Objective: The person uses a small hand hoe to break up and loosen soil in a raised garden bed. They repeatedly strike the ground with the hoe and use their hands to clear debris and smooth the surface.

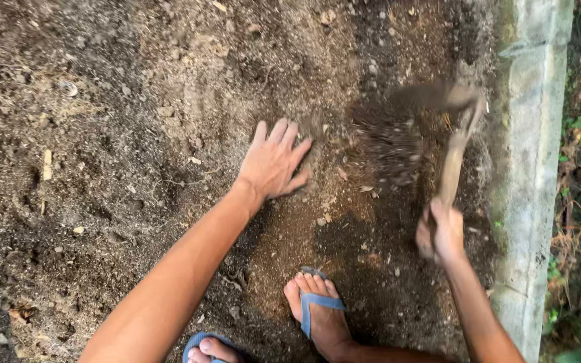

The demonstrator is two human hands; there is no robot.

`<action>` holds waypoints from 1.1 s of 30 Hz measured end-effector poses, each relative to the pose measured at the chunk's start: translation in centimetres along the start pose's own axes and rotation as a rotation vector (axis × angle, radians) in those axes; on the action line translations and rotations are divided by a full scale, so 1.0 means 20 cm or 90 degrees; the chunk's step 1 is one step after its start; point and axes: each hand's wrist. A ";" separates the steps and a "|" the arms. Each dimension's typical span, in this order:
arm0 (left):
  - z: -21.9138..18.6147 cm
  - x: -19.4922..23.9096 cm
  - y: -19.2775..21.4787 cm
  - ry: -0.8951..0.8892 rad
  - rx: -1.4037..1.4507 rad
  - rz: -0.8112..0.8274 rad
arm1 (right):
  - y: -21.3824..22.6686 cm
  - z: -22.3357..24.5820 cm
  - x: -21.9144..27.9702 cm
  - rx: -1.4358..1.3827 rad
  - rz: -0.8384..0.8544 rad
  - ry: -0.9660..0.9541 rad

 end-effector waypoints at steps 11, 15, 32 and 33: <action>-0.02 -0.02 -0.10 0.015 0.018 -0.071 | -0.06 -0.45 0.41 -0.106 0.069 -0.275; -0.03 -0.09 -0.07 0.014 0.013 0.006 | 0.26 -0.40 0.64 0.081 0.039 -0.275; -0.40 0.10 -0.11 -0.143 -0.023 0.000 | -0.36 0.06 -0.24 0.616 0.130 0.444; -0.40 0.11 -0.14 -0.166 -0.007 0.034 | -0.41 0.06 -0.22 0.459 0.264 0.314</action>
Point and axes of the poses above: each hand's wrist, its own x-axis away from the middle knuckle, its own y-axis out of the back of the hand, z = x × y, and after that the axes turned 14 degrees about y, right-handed
